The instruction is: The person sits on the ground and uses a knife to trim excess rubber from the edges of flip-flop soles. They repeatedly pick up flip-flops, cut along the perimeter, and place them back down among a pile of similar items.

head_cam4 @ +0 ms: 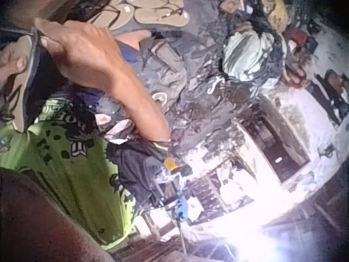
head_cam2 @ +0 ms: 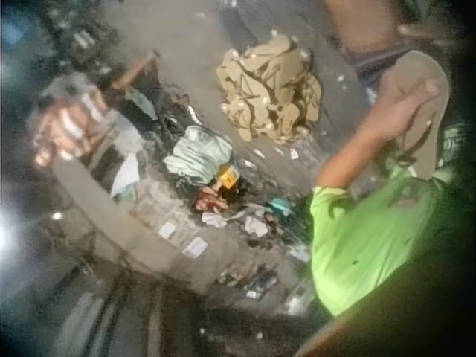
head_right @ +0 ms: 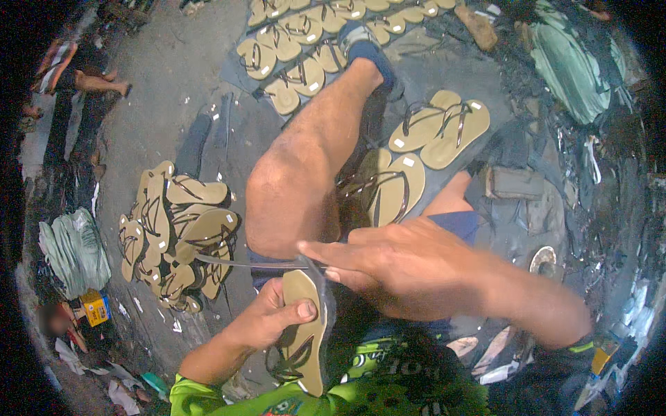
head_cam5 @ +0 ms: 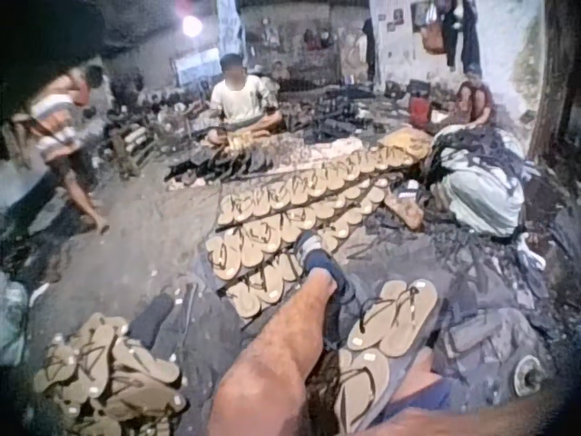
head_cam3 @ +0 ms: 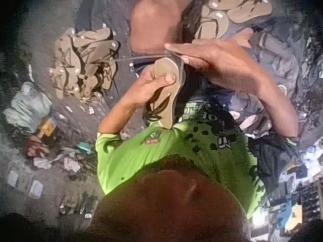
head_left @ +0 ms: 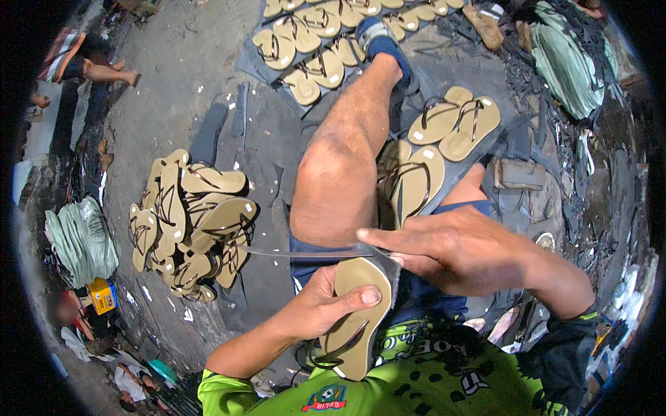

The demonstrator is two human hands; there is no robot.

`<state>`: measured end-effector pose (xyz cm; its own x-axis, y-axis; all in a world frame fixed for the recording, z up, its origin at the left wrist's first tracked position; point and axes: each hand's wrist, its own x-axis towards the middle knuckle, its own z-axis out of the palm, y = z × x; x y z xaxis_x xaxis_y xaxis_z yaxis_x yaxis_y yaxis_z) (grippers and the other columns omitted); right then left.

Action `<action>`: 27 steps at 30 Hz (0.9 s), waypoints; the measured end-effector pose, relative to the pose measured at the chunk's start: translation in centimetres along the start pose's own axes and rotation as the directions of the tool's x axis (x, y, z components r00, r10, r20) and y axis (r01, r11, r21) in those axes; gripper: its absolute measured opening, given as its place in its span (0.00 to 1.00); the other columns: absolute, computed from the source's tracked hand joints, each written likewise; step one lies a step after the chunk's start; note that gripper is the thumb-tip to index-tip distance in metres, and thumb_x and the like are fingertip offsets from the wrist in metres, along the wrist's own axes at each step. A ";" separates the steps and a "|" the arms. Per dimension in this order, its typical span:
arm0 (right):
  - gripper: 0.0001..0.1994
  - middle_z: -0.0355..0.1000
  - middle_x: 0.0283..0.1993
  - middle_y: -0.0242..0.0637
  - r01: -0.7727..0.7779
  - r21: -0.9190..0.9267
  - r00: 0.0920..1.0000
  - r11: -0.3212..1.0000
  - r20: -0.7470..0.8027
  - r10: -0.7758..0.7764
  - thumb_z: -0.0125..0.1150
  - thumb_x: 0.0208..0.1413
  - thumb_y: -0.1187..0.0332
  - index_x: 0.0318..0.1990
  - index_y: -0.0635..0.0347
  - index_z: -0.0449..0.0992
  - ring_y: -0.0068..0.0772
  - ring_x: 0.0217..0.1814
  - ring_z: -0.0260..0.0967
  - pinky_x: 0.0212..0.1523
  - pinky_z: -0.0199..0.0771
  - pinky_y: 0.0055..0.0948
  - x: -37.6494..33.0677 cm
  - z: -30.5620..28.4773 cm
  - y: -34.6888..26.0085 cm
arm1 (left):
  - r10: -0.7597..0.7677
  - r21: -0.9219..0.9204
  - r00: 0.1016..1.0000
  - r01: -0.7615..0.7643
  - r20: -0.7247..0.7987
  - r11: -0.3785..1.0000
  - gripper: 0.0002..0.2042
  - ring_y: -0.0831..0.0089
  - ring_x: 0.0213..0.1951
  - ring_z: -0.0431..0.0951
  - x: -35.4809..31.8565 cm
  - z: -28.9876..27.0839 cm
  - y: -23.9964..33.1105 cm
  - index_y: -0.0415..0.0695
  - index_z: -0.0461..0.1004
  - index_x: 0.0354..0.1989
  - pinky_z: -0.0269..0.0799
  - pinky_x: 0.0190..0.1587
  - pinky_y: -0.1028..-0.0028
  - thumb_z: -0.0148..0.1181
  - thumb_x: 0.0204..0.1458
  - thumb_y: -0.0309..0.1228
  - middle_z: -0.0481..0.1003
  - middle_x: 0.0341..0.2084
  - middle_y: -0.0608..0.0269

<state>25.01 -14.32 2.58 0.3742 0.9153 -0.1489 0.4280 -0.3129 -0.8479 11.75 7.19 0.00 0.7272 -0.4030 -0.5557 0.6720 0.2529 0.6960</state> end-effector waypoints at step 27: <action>0.25 0.69 0.33 0.38 -0.174 0.016 0.501 0.985 -0.859 0.102 0.64 0.48 0.76 0.58 0.53 0.73 0.40 0.29 0.70 0.31 0.72 0.36 -9.6 14.9 -1.4 | 0.330 -0.455 0.839 -0.519 -0.432 0.724 0.15 0.75 0.43 0.77 3.3 10.1 -4.6 0.49 0.71 0.48 0.73 0.49 0.70 0.53 0.60 0.44 0.77 0.39 0.70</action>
<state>8.58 -18.92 -2.42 0.9383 0.2088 0.2758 0.3433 -0.4637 -0.8168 9.57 -4.19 -0.44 0.8926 0.1253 -0.4330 0.1729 0.7920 0.5856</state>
